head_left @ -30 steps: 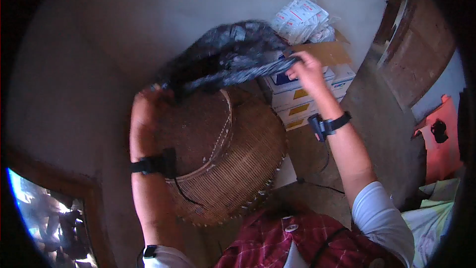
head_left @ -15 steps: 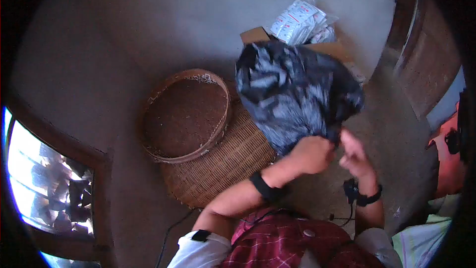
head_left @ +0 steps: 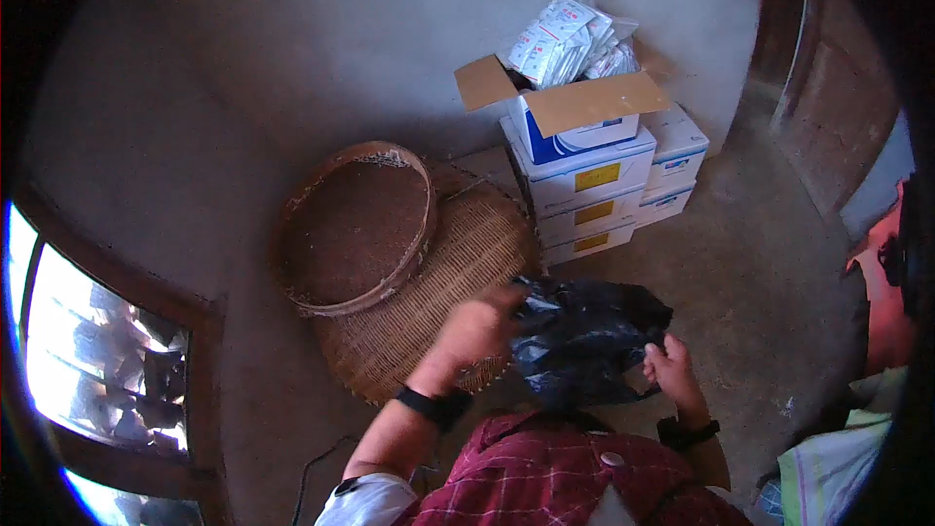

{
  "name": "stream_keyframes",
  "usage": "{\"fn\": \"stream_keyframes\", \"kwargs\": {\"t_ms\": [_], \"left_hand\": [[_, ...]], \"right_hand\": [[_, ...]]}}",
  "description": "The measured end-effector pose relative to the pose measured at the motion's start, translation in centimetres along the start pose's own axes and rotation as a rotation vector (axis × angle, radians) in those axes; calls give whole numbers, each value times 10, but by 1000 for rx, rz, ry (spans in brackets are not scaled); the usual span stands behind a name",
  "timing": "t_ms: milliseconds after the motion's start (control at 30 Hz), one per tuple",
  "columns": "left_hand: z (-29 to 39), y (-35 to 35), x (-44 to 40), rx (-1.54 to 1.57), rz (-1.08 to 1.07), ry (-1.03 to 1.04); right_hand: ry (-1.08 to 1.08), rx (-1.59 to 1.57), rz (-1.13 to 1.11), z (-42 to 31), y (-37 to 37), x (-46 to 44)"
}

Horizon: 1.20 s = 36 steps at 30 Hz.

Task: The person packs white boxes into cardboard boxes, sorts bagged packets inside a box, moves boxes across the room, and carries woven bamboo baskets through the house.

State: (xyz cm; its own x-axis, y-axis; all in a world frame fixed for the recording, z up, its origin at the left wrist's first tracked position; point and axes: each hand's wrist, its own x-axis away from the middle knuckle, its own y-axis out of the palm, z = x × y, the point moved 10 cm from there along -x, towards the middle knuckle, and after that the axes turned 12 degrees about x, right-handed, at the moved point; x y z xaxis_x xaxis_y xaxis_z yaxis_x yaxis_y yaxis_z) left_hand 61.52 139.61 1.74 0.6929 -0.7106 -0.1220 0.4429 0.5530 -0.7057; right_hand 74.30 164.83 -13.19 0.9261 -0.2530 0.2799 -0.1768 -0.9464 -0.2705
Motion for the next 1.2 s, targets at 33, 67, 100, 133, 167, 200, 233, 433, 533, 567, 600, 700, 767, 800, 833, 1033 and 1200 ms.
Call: {"fn": "stream_keyframes", "kwargs": {"t_ms": [33, 67, 100, 133, 167, 200, 233, 433, 533, 567, 600, 700, 767, 800, 833, 1033, 1200], "left_hand": [[-24, -36, 14, -220, 205, -16], [-91, -57, 34, -397, 326, -79], [-105, -88, 46, -499, 405, -192], [-117, -117, 58, -598, 480, -305], [-144, -131, 70, -715, 491, -358], [-172, -138, 84, -830, 498, -417], [-186, -140, 92, -819, 477, -411], [-263, -134, 108, -609, 292, -581], [-221, -162, 101, -608, 339, -504], [-204, -180, 98, -500, 460, -379], [-184, -201, 97, -394, 581, -252], [-118, -251, 97, -341, 680, -218], [-79, -270, 101, -125, 800, -96], [-64, -273, 105, 26, 841, -20], [-46, -270, 106, 117, 822, 4], [91, -213, 105, -51, 625, 567], [151, -134, 99, 194, 391, 874]], "right_hand": [[25, 69, 79, 14, -16, 2], [52, 137, 162, 30, -32, 4], [59, 134, 179, 50, -40, 3], [92, 117, 280, 74, -55, 3], [129, 101, 380, 90, -66, 10], [147, 103, 393, 92, -68, 15], [145, 107, 382, 88, -68, 17], [290, -43, 372, 79, -16, 30], [289, 6, 248, 87, 18, 24], [271, 15, 212, 78, 31, 25], [251, 23, 173, 71, 43, 23], [210, 61, 225, 63, 60, 20], [210, 7, 224, 42, 76, 18], [213, -62, 257, 32, 80, 16], [199, -51, 234, 23, 86, 11], [-6, -100, 162, -76, 105, 9], [-215, -200, 349, -119, 42, 31]]}}
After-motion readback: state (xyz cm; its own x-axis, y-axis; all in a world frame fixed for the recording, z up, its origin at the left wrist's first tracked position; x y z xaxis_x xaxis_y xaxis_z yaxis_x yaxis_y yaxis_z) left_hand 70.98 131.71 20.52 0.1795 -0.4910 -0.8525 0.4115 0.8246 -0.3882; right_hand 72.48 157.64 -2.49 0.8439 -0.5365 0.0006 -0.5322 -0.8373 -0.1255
